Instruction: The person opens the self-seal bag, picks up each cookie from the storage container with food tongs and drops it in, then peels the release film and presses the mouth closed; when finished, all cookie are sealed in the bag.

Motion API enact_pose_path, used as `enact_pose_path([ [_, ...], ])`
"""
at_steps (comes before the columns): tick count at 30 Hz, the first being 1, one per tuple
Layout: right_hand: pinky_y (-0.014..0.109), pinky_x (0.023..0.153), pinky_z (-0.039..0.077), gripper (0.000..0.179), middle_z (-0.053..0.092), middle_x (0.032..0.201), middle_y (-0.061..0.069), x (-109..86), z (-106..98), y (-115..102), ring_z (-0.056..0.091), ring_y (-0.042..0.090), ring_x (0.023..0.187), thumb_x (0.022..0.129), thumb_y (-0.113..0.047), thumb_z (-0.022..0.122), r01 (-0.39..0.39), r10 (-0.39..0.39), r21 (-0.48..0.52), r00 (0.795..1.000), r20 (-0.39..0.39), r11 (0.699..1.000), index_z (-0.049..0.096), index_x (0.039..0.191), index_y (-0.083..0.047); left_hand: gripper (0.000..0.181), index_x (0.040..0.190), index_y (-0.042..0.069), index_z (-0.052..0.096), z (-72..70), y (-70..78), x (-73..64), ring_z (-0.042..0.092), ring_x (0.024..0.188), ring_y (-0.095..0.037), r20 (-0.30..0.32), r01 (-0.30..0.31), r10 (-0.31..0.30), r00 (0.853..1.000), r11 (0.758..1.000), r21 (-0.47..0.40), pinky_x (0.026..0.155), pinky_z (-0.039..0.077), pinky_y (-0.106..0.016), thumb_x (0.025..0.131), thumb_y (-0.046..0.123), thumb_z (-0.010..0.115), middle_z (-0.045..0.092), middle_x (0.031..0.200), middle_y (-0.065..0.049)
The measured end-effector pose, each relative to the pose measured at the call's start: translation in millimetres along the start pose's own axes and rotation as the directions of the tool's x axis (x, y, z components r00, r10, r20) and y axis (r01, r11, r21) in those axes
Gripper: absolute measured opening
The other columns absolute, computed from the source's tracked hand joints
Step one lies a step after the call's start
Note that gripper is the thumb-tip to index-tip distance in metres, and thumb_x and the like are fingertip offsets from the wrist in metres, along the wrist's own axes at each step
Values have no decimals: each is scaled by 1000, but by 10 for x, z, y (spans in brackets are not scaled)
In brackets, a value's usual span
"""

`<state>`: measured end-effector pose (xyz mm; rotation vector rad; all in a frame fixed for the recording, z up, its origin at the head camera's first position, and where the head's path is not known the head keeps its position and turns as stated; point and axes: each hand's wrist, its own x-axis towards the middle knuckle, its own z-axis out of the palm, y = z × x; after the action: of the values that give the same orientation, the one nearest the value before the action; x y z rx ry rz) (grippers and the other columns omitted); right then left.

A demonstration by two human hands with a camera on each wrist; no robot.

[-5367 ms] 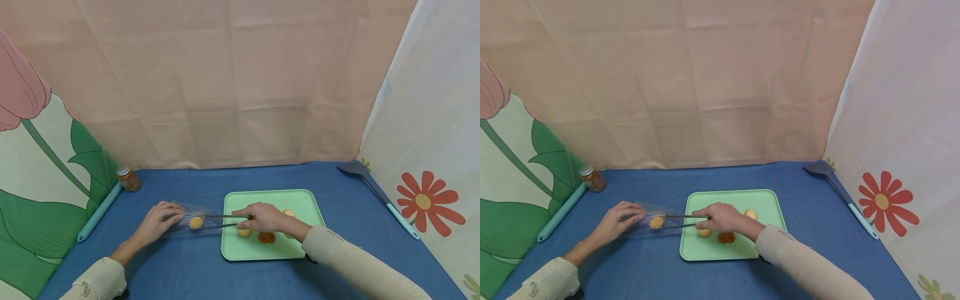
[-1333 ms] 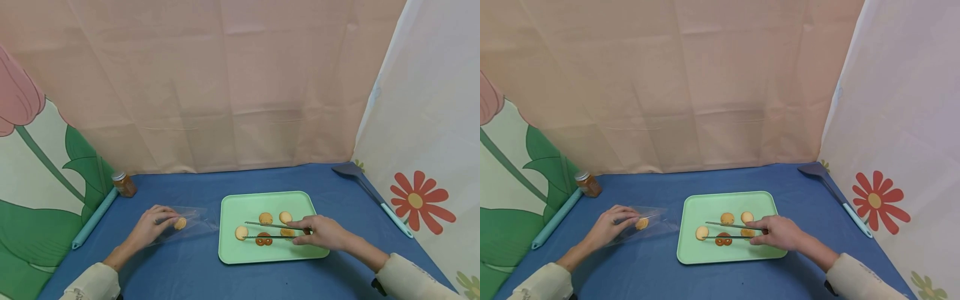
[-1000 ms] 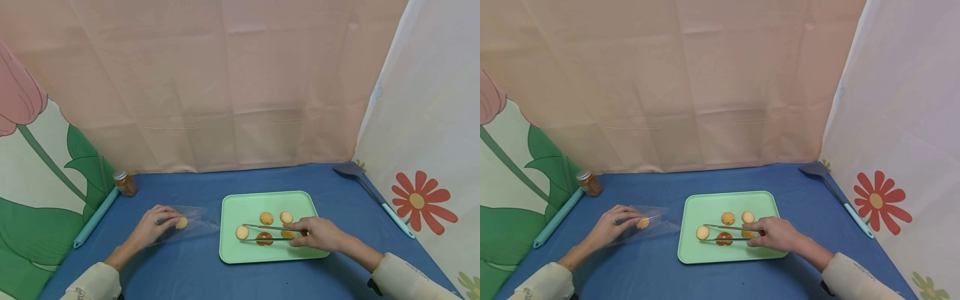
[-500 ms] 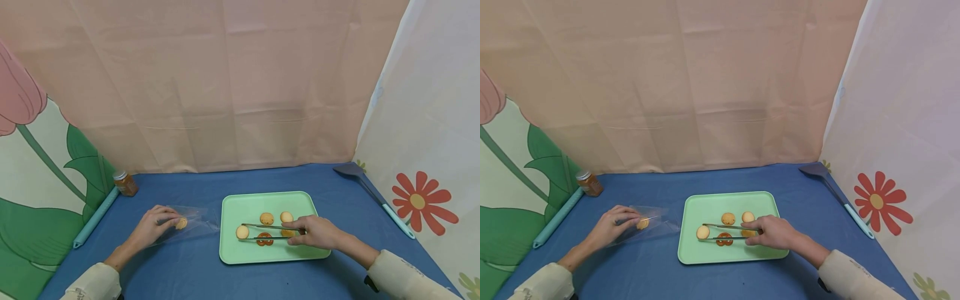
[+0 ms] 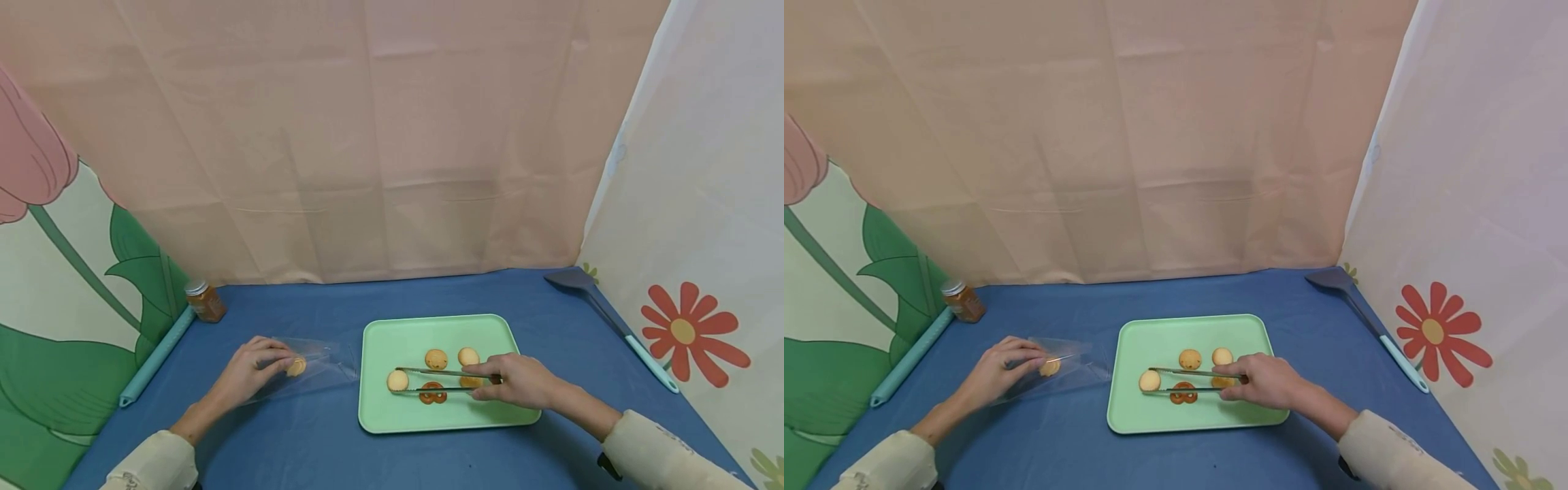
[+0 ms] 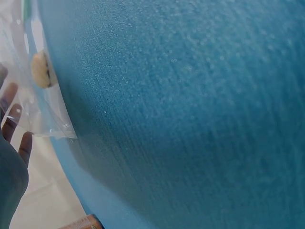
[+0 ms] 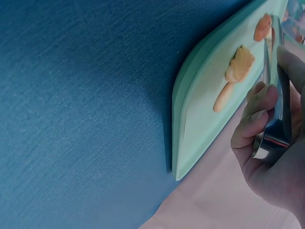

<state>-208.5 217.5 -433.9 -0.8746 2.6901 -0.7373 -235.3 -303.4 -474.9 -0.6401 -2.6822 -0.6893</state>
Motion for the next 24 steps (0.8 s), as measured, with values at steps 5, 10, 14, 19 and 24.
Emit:
enact_pose_path([
  [5, 21, 50, 33, 49, 74, 118, 1, -10, 9, 7, 46, -4, 62, 91, -46, 70, -3, 3, 8, 1000, -9, 1000, 67, 134, -22, 11, 100, 29, 80, 5, 4, 0, 58, 100, -9, -4, -13, 13, 1000, 1000, 0, 81, 50, -40, 91, 24, 75, 70, 103, 15],
  [10, 21, 49, 31, 49, 74, 109, -4, -19, 9, 16, 43, -3, 58, 91, -47, 70, -9, 9, 6, 1000, -12, 1000, 67, 134, -24, 11, 100, 27, 80, 3, 2, 9, 57, 99, -8, 1, -15, 15, 1000, 1000, -2, 81, 49, -40, 91, 24, 75, 70, 103, 15],
  [14, 20, 48, 28, 49, 64, 84, -14, -28, 4, 20, 37, -2, 53, 91, -48, 70, -12, 12, -14, 1000, -22, 1000, 67, 134, -24, 11, 100, 26, 81, -5, -2, 12, 57, 100, -8, 7, -9, 10, 1000, 1000, -4, 82, 49, -40, 91, 26, 74, 70, 104, 15],
  [19, 20, 47, 27, 48, 52, 73, -17, -36, 3, 25, 35, -2, 53, 92, -48, 69, 13, -14, -36, 999, -42, 999, 67, 134, -24, 11, 101, 25, 80, -20, 3, 12, 57, 100, -8, 4, -22, 22, 1000, 1000, -10, 81, 48, -40, 92, 25, 74, 70, 105, 14],
  [24, 20, 47, 27, 49, 53, 74, -18, -32, 8, 33, 36, -2, 53, 91, -50, 69, 0, -2, -40, 999, -41, 999, 67, 134, -25, 12, 101, 25, 80, -29, 11, 4, 56, 101, -8, 0, -31, 31, 1000, 999, -10, 82, 48, -40, 92, 24, 74, 70, 106, 14],
])
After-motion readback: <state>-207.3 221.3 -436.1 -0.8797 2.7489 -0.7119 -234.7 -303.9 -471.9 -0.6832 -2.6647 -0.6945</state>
